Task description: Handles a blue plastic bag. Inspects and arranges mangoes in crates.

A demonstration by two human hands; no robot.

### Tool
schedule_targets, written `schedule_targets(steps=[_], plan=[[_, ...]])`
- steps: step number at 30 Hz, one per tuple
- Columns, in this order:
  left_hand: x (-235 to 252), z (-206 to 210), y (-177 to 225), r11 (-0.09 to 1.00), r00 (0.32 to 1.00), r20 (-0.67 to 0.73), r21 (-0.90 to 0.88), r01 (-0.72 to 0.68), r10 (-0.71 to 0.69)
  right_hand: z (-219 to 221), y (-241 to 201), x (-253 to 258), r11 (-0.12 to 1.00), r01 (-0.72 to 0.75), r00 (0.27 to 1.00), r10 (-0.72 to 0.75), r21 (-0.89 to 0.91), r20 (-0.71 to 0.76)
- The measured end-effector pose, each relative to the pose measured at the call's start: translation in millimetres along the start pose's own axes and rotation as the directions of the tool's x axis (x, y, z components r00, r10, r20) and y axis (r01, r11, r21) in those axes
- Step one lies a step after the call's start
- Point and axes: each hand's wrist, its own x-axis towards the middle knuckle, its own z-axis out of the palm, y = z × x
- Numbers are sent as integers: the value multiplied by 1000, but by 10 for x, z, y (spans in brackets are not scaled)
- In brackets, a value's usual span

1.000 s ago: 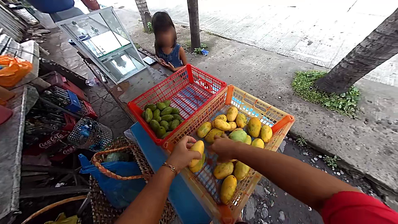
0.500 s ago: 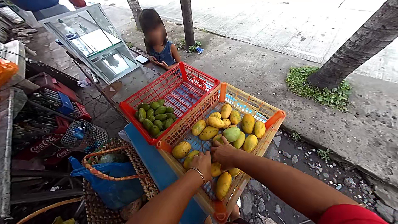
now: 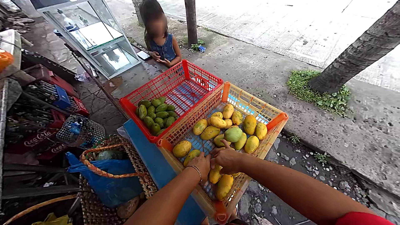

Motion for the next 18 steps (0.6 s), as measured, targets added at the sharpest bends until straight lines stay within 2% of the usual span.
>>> schedule_targets(steps=[3,6,9,12,14,18], plan=[[-112,-135,8,993,997,-77,-118,-15,6,-128,-65,-149,997,-77,996,78,24,-36],[-141,-202,6,985,989,-140,-164,-59,36,-193,-216,-284,977,-208,975,210,-45,69],[-68,-130,65,985,994,-54,-140,-102,95,-78,-375,-277,939,-332,906,345,-92,244],[22,7,164,990,996,-13,-109,-88,87,0,-473,-158,883,-443,818,470,-158,333],[54,60,189,991,997,-17,-109,-75,73,45,-427,-98,875,-464,801,482,-141,355],[79,64,190,992,997,-30,-101,-80,77,26,-268,-136,896,-442,850,434,-45,298]])
